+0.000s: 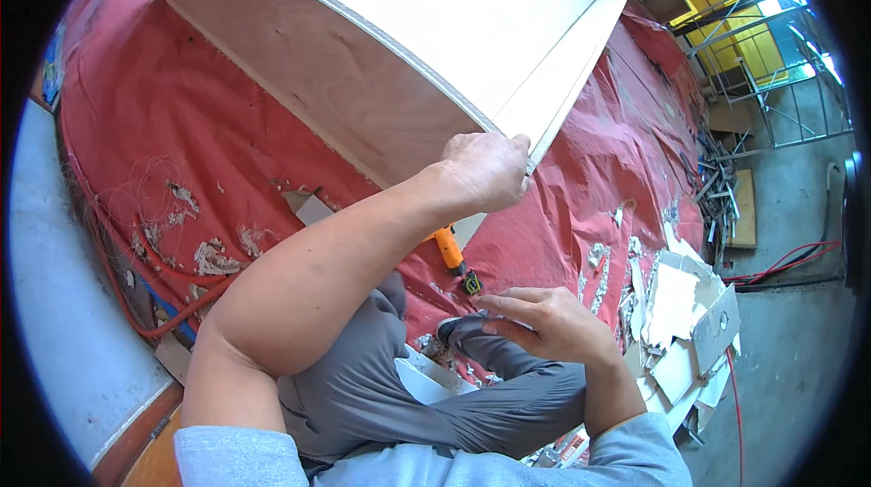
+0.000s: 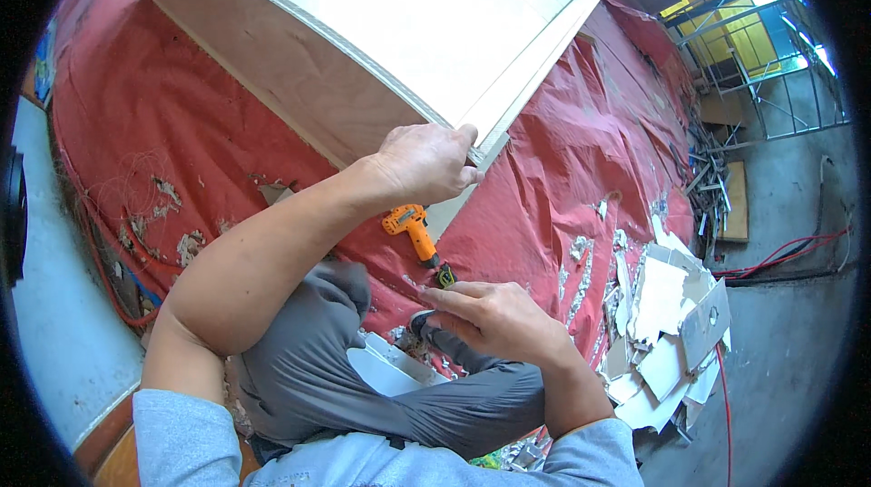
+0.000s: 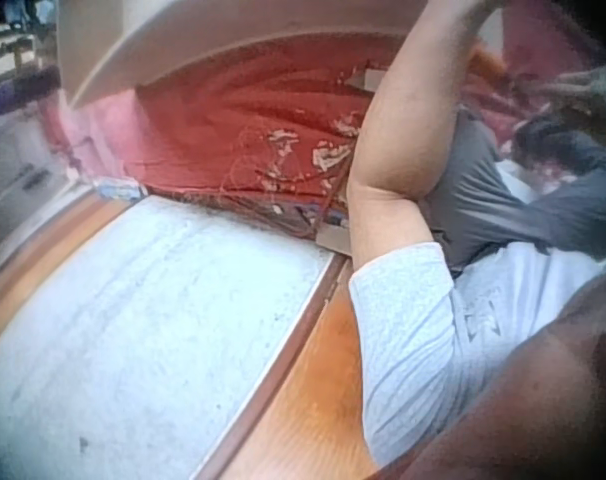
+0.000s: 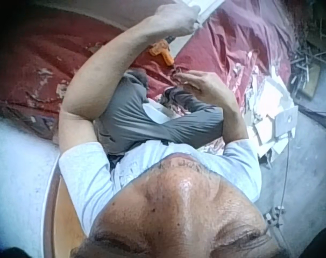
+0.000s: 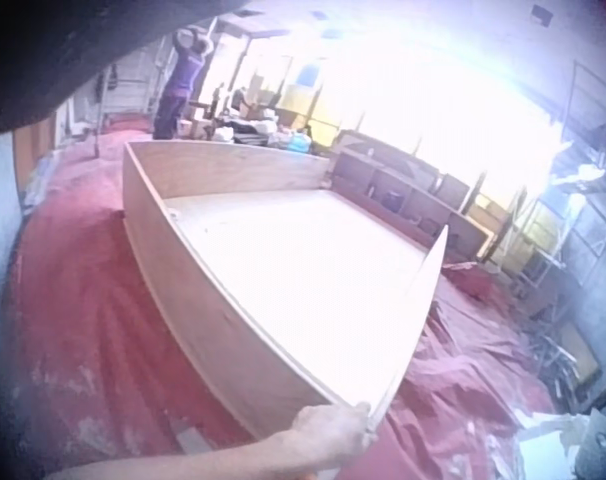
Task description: The person assembles a large wooden frame by hand and using a drill. They align wooden boards, pick up and move boards into position, and secure them together with screws on a floor covered in protective sheeting.
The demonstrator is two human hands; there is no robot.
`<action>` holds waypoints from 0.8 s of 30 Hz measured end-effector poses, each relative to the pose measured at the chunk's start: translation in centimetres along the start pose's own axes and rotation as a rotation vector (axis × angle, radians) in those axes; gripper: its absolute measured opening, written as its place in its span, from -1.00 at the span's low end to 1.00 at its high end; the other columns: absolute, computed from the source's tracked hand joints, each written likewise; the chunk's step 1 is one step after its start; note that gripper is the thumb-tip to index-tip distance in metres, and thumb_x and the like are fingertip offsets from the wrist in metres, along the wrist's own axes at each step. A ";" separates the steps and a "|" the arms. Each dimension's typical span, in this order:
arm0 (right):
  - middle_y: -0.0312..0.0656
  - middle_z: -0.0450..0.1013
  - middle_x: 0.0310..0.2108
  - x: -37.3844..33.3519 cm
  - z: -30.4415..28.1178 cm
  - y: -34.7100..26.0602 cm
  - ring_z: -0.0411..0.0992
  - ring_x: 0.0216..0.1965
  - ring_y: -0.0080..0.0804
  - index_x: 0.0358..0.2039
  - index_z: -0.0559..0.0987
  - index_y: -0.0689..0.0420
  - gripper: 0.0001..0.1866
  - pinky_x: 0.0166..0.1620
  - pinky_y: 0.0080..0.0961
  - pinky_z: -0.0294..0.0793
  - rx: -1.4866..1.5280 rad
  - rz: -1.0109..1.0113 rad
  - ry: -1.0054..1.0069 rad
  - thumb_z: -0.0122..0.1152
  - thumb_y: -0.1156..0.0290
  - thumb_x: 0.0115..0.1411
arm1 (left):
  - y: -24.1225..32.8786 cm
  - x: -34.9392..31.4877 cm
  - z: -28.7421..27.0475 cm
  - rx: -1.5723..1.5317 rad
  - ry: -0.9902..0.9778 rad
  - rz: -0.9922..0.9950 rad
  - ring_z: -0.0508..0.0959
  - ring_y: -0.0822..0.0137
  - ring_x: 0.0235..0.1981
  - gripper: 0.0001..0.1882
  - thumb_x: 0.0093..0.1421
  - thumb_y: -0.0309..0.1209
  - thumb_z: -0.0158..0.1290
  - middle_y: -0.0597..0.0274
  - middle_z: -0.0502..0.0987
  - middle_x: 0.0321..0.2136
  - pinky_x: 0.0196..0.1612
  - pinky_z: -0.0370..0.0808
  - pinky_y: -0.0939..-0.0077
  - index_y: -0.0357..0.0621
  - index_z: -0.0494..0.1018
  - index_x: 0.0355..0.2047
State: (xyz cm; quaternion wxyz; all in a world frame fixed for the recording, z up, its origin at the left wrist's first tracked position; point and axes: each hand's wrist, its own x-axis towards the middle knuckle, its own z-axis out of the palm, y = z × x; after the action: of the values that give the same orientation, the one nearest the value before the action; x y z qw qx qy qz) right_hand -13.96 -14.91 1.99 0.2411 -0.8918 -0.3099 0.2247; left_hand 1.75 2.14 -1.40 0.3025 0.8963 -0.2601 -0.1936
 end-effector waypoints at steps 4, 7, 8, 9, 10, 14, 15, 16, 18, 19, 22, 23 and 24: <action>-0.13 0.60 -0.31 -0.1 -0.1 -0.1 0.60 -0.39 -0.12 0.05 0.61 0.07 -0.63 -0.35 -0.28 0.58 -0.003 0.001 0.015 0.33 0.37 0.21 | 0.2 -0.1 -0.1 0.000 -0.002 -0.002 0.61 -0.06 -0.04 -0.52 0.34 -0.07 0.01 -0.14 0.63 -0.17 0.05 0.49 0.02 -0.22 0.38 0.04; -0.13 0.60 -0.29 -0.1 -0.2 -0.2 0.61 -0.37 -0.13 0.05 0.61 0.07 -0.63 -0.34 -0.29 0.59 -0.008 0.007 0.009 0.33 0.36 0.21 | 0.1 0.0 0.0 0.015 0.007 0.005 0.61 -0.06 -0.04 -0.53 0.34 -0.07 0.01 -0.13 0.63 -0.19 0.05 0.50 0.03 -0.22 0.39 0.04; -0.13 0.60 -0.29 -0.2 -0.2 -0.2 0.61 -0.37 -0.13 0.05 0.61 0.07 -0.63 -0.34 -0.29 0.59 -0.008 0.006 0.010 0.33 0.36 0.21 | 0.1 0.0 0.1 0.016 0.008 0.004 0.61 -0.06 -0.04 -0.53 0.34 -0.07 0.01 -0.13 0.63 -0.19 0.05 0.50 0.03 -0.22 0.39 0.04; -0.13 0.60 -0.29 -0.3 -0.1 -0.1 0.61 -0.37 -0.13 0.04 0.61 0.07 -0.63 -0.34 -0.29 0.59 -0.011 0.003 0.015 0.33 0.36 0.21 | 0.1 0.0 0.1 0.012 0.019 0.006 0.62 -0.05 -0.04 -0.53 0.34 -0.08 0.02 -0.12 0.63 -0.19 0.04 0.50 0.03 -0.22 0.40 0.03; -0.13 0.61 -0.28 -0.4 0.0 0.0 0.61 -0.37 -0.12 0.04 0.61 0.07 -0.63 -0.34 -0.29 0.59 -0.014 0.000 0.020 0.33 0.36 0.21 | 0.2 0.0 0.2 0.009 0.031 0.007 0.62 -0.05 -0.05 -0.54 0.33 -0.09 0.03 -0.11 0.64 -0.20 0.03 0.51 0.04 -0.22 0.40 0.03; -0.12 0.61 -0.27 -0.8 -0.1 0.2 0.62 -0.36 -0.12 0.05 0.61 0.07 -0.63 -0.33 -0.29 0.60 -0.006 -0.011 0.039 0.34 0.35 0.22 | -0.1 0.1 0.5 0.006 0.055 0.035 0.63 -0.03 -0.07 -0.56 0.32 -0.12 0.06 -0.08 0.64 -0.21 0.02 0.51 0.05 -0.21 0.41 0.01; -0.10 0.60 -0.24 -0.8 -0.4 0.0 0.61 -0.31 -0.09 0.06 0.59 0.06 -0.63 -0.29 -0.25 0.61 -0.003 0.016 -0.003 0.30 0.31 0.25 | -0.1 0.1 0.5 0.019 0.052 0.029 0.63 -0.03 -0.08 -0.58 0.31 -0.14 0.07 -0.07 0.64 -0.21 0.01 0.52 0.05 -0.20 0.41 0.00; -0.08 0.60 -0.21 -0.8 -0.6 -0.1 0.61 -0.27 -0.07 0.08 0.57 0.05 -0.62 -0.25 -0.20 0.61 0.001 0.043 -0.044 0.26 0.27 0.27 | 0.0 0.1 0.6 0.033 0.048 0.023 0.63 -0.02 -0.09 -0.59 0.29 -0.16 0.09 -0.06 0.64 -0.22 0.00 0.52 0.06 -0.19 0.41 0.00; -0.10 0.61 -0.24 -0.9 -0.4 -0.2 0.61 -0.30 -0.08 0.06 0.59 0.05 -0.63 -0.28 -0.23 0.62 -0.001 0.014 0.004 0.30 0.30 0.25 | 0.0 0.1 0.4 0.037 0.037 0.018 0.63 -0.03 -0.09 -0.61 0.28 -0.18 0.08 -0.06 0.64 -0.22 0.00 0.52 0.06 -0.18 0.41 -0.01; -0.11 0.61 -0.27 -0.9 -0.4 -0.2 0.61 -0.34 -0.10 0.05 0.61 0.05 -0.63 -0.31 -0.26 0.62 -0.007 -0.018 0.045 0.33 0.33 0.22 | -0.1 0.1 0.3 0.036 0.031 0.009 0.63 -0.03 -0.09 -0.63 0.27 -0.21 0.08 -0.06 0.64 -0.22 0.00 0.52 0.06 -0.17 0.42 -0.02; -0.09 0.60 -0.24 -1.0 -0.5 -0.2 0.60 -0.28 -0.09 0.05 0.58 0.07 -0.64 -0.26 -0.20 0.61 -0.019 0.033 -0.026 0.25 0.24 0.28 | -0.1 0.1 0.2 0.061 0.050 0.002 0.62 -0.05 -0.09 -0.65 0.25 -0.24 0.06 -0.08 0.64 -0.22 -0.01 0.52 0.06 -0.14 0.42 -0.02; -0.09 0.60 -0.24 -1.1 -0.5 0.0 0.60 -0.28 -0.09 0.05 0.58 0.07 -0.64 -0.26 -0.20 0.61 -0.008 0.034 -0.015 0.25 0.24 0.28 | -0.2 0.1 0.2 0.073 0.040 0.004 0.62 -0.05 -0.09 -0.65 0.25 -0.24 0.06 -0.08 0.64 -0.22 -0.01 0.52 0.06 -0.14 0.42 -0.02; -0.10 0.59 -0.24 -1.3 -0.5 0.1 0.60 -0.27 -0.10 0.05 0.57 0.08 -0.63 -0.26 -0.20 0.61 -0.024 0.004 -0.005 0.25 0.25 0.27 | -0.1 0.3 0.2 0.078 0.037 0.003 0.62 -0.06 -0.09 -0.65 0.26 -0.24 0.04 -0.08 0.64 -0.21 -0.01 0.52 0.06 -0.13 0.43 -0.02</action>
State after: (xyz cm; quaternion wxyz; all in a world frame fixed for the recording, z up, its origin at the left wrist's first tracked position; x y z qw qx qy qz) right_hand -14.53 -15.95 2.66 0.2292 -0.8947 -0.3114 0.2235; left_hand 1.89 1.90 -1.67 0.2725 0.9104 -0.2632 -0.1662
